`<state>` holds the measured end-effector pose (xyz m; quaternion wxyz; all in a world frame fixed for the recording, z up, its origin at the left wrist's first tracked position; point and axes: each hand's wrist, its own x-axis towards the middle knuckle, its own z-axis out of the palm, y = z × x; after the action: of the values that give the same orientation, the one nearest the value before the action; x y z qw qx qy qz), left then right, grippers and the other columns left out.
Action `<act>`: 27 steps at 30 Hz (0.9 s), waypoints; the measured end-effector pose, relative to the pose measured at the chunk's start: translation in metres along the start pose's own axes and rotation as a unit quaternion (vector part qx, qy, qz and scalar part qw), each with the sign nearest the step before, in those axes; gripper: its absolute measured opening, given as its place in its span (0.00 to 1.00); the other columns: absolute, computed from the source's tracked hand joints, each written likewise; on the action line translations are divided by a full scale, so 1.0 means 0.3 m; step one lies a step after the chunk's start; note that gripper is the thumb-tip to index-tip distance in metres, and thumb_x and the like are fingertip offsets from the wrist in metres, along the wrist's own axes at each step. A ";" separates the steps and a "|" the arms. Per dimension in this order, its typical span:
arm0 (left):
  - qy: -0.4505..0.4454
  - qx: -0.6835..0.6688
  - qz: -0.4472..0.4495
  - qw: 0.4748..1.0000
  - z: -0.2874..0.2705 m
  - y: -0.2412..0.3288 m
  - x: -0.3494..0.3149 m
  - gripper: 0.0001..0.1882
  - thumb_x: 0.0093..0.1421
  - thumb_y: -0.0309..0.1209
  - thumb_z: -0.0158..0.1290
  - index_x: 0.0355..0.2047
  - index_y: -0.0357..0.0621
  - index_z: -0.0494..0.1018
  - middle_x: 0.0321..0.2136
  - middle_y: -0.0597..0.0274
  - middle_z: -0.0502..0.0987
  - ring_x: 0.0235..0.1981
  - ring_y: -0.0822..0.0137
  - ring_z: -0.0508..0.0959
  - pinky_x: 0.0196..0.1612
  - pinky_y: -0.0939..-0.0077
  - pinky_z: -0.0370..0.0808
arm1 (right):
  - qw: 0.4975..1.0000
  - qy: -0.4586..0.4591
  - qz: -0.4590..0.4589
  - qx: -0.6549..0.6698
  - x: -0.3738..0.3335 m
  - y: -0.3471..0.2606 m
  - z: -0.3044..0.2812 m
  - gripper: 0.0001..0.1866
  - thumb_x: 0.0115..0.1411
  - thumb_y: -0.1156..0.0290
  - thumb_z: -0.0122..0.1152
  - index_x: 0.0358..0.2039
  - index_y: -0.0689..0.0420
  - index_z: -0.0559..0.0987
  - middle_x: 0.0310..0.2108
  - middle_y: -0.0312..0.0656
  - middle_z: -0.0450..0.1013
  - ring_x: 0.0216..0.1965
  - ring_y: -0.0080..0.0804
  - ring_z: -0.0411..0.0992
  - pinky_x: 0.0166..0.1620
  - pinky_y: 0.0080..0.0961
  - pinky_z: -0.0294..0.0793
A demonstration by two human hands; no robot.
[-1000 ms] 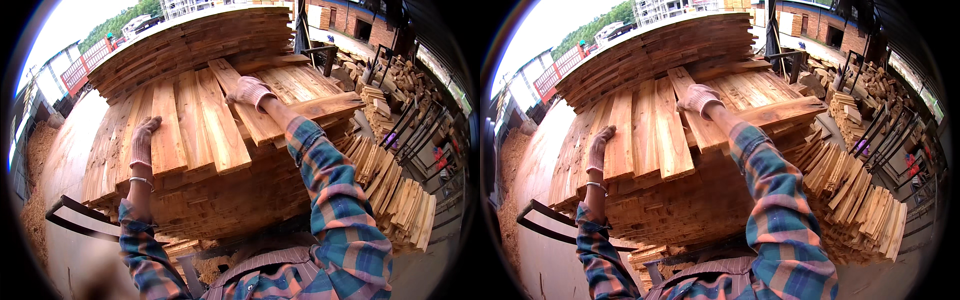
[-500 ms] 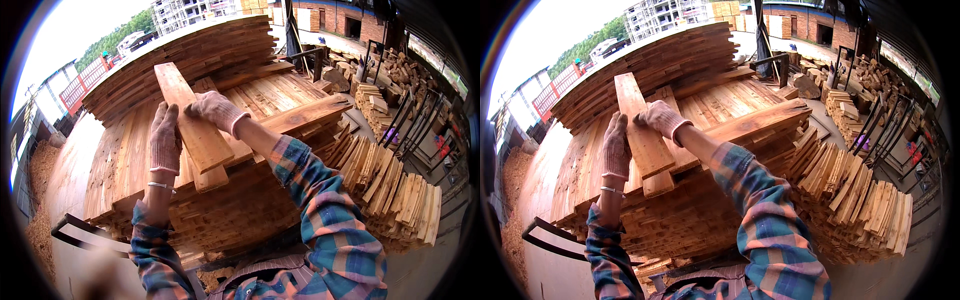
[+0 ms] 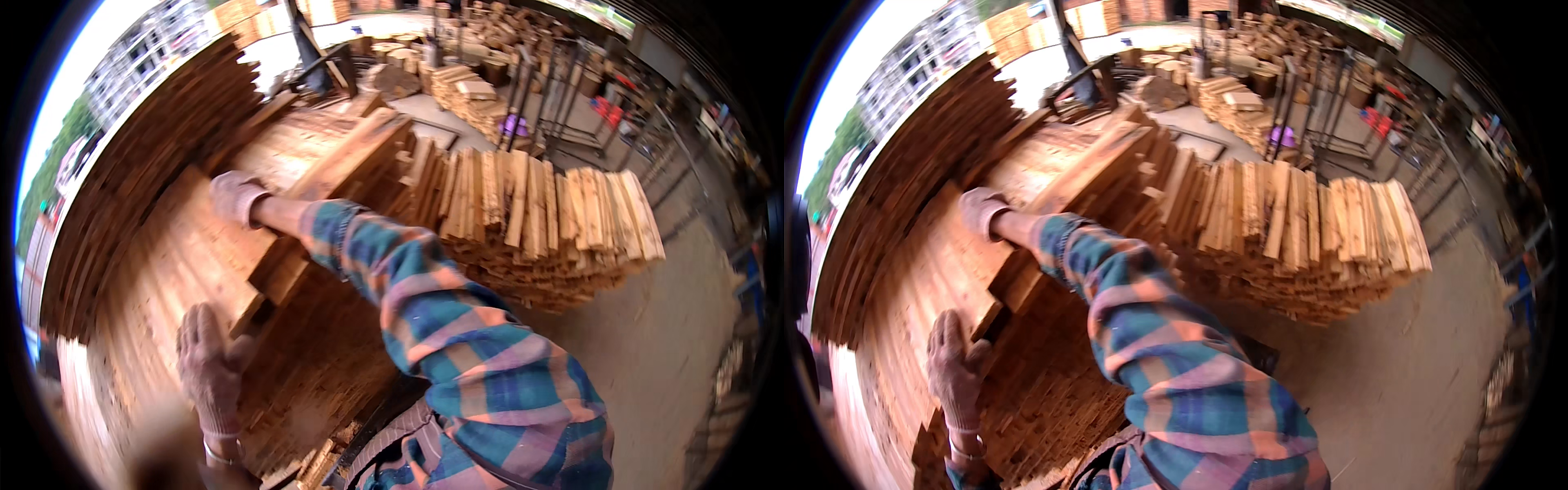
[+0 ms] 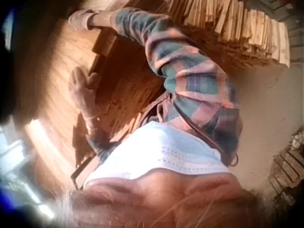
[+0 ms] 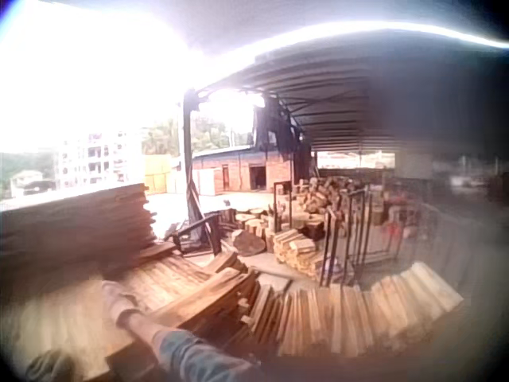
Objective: The person repeatedly picks up wooden planks from a vertical rack and places them onto a growing horizontal stack. The worker wears gloves and handles the lumber one piece at a time, aligning each plank on top of the previous ones to build a neat pile.
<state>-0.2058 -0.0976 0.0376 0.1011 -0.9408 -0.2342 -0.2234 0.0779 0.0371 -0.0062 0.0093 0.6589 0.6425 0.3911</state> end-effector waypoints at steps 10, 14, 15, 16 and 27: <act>0.167 -0.279 -0.123 0.938 0.022 0.184 -0.066 0.19 0.62 0.33 0.52 0.49 0.31 0.73 0.41 0.47 0.77 0.41 0.60 0.77 0.43 0.69 0.76 | 0.779 0.216 0.223 0.544 -0.727 0.136 -0.495 0.19 0.52 0.68 0.58 0.45 0.60 0.77 0.32 0.51 0.76 0.30 0.42 0.77 0.26 0.39 0.77; 0.128 -0.475 -0.003 0.871 0.065 0.535 -0.128 0.25 0.61 0.34 0.53 0.55 0.32 0.68 0.48 0.45 0.75 0.46 0.59 0.76 0.50 0.67 0.72 | 0.689 -0.068 0.345 0.634 -1.389 0.076 -0.246 0.28 0.59 0.59 0.55 0.57 0.59 0.70 0.52 0.54 0.71 0.40 0.41 0.77 0.49 0.36 0.75; 0.117 -0.519 0.026 0.847 0.094 0.607 -0.126 0.26 0.60 0.34 0.53 0.56 0.32 0.67 0.49 0.45 0.74 0.47 0.59 0.75 0.52 0.67 0.71 | 0.687 -0.139 0.421 0.576 -1.589 0.045 -0.162 0.28 0.61 0.56 0.53 0.59 0.57 0.68 0.54 0.54 0.70 0.44 0.42 0.76 0.53 0.36 0.72; -0.015 -0.533 -0.026 0.846 0.134 0.686 -0.108 0.24 0.60 0.30 0.52 0.55 0.31 0.68 0.48 0.45 0.75 0.47 0.58 0.76 0.52 0.66 0.71 | 0.626 -0.178 0.497 0.574 -1.792 0.013 -0.120 0.27 0.62 0.55 0.54 0.58 0.57 0.70 0.44 0.46 0.77 0.35 0.39 0.77 0.42 0.33 0.76; -0.543 -0.645 -0.210 0.495 1.229 1.756 0.012 0.33 0.57 0.22 0.58 0.62 0.36 0.59 0.57 0.45 0.67 0.57 0.59 0.69 0.57 0.71 0.68 | -0.086 0.216 0.868 0.439 -3.110 0.067 0.185 0.29 0.59 0.52 0.61 0.48 0.63 0.68 0.34 0.54 0.74 0.29 0.44 0.75 0.31 0.40 0.78</act>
<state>0.1905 -0.4455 -0.3303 -0.7305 -0.6032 -0.2244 0.2282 0.2467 -0.7359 -0.5041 0.7686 -0.4200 0.4532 0.1656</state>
